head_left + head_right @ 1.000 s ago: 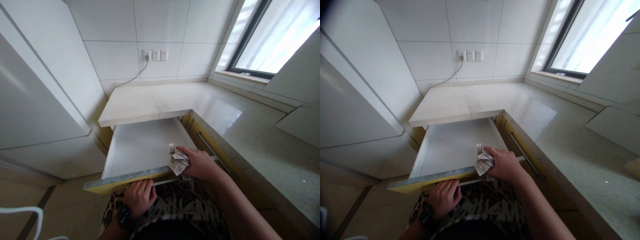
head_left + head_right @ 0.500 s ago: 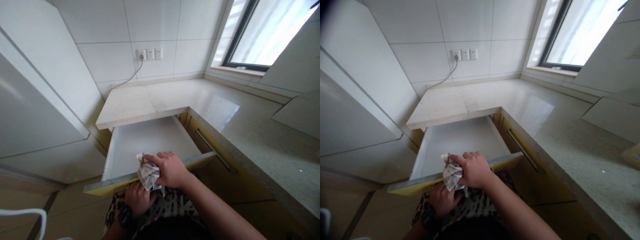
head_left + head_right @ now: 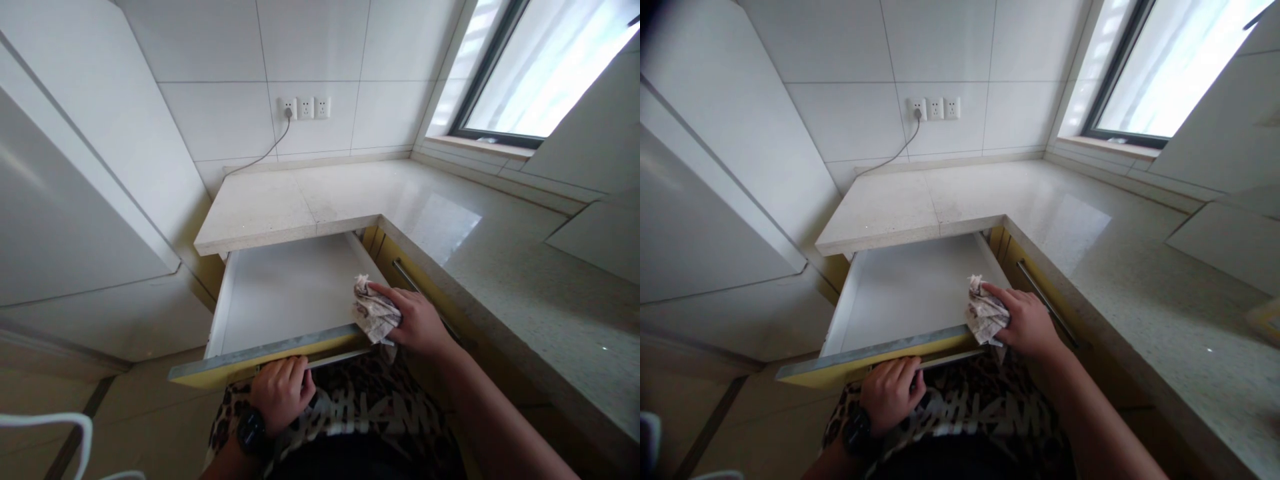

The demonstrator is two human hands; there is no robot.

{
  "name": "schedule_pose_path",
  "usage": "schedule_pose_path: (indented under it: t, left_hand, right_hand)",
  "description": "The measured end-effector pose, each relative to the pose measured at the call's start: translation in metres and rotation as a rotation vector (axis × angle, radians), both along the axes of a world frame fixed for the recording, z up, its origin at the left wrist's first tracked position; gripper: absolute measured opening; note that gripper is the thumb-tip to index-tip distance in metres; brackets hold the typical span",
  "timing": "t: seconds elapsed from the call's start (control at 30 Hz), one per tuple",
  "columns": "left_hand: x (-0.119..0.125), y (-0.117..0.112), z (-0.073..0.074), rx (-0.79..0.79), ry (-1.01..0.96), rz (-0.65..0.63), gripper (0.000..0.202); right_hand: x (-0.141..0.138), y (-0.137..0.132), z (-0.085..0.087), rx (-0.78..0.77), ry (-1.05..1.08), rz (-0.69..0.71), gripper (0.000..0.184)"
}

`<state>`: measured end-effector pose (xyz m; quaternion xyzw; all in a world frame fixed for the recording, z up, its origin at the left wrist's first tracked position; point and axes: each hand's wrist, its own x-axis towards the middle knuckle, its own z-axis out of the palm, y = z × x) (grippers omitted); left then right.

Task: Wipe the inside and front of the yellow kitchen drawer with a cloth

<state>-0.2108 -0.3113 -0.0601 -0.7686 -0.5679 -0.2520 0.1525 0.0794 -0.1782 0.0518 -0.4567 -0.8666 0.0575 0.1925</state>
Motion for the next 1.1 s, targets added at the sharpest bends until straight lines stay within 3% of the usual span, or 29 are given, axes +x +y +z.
schedule_pose_path:
  t: [0.13,0.3,0.5,0.87,1.1]
  left_hand:
    - [0.001,0.0,-0.001,0.01,-0.011,0.011,0.006]
    - [0.001,0.0,0.0,0.01,-0.008,0.012,0.008]
    - [0.0,0.0,-0.002,-0.001,-0.001,0.013,0.009]
    - [-0.002,-0.001,-0.006,0.028,0.056,0.05,0.005]
    - [-0.004,-0.001,-0.012,0.052,0.055,0.055,0.005]
  right_hand:
    - [0.013,0.005,-0.002,0.028,-0.027,-0.075,0.067]
    - [0.0,0.0,-0.004,0.056,-0.013,-0.092,0.068]
    - [-0.027,-0.012,-0.001,0.031,-0.006,-0.048,0.069]
    - [-0.107,-0.043,0.003,0.02,-0.046,0.081,0.075]
    - [-0.112,-0.044,0.0,0.025,-0.03,0.153,0.08]
